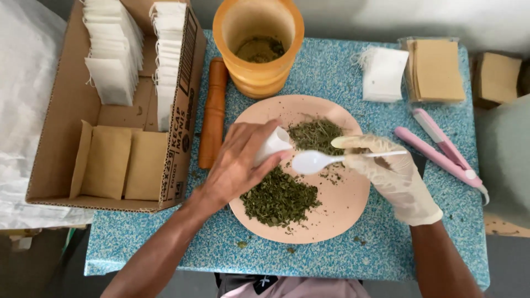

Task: Filling small filter bags with dried herbal tea using a plastic spoon

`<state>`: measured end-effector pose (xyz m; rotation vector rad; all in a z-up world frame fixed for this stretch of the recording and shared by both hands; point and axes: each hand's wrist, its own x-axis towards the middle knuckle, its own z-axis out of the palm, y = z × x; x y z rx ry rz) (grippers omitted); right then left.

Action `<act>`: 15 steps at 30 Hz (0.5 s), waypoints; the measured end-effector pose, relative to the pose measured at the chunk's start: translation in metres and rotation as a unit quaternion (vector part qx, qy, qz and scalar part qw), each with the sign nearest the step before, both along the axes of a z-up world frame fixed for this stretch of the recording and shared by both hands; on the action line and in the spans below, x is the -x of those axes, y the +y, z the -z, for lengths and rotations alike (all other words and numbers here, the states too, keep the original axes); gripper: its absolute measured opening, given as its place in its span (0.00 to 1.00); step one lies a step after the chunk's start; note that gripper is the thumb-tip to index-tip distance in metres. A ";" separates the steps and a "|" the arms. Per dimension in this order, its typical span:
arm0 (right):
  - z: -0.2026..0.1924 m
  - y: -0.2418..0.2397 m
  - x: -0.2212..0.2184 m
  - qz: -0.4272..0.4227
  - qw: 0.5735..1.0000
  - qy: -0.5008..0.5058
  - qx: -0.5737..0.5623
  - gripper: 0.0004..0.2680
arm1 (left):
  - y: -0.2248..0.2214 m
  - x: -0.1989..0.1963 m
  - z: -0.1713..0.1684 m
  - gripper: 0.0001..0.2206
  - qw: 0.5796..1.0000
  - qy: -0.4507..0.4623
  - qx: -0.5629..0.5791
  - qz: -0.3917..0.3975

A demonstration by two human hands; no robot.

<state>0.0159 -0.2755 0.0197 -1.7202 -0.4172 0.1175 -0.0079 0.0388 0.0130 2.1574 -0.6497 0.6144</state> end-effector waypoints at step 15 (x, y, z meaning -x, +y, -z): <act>-0.043 -0.009 -0.002 0.015 0.975 0.170 0.145 0.07 | -0.008 0.003 0.011 0.28 0.997 -0.009 -0.067 0.033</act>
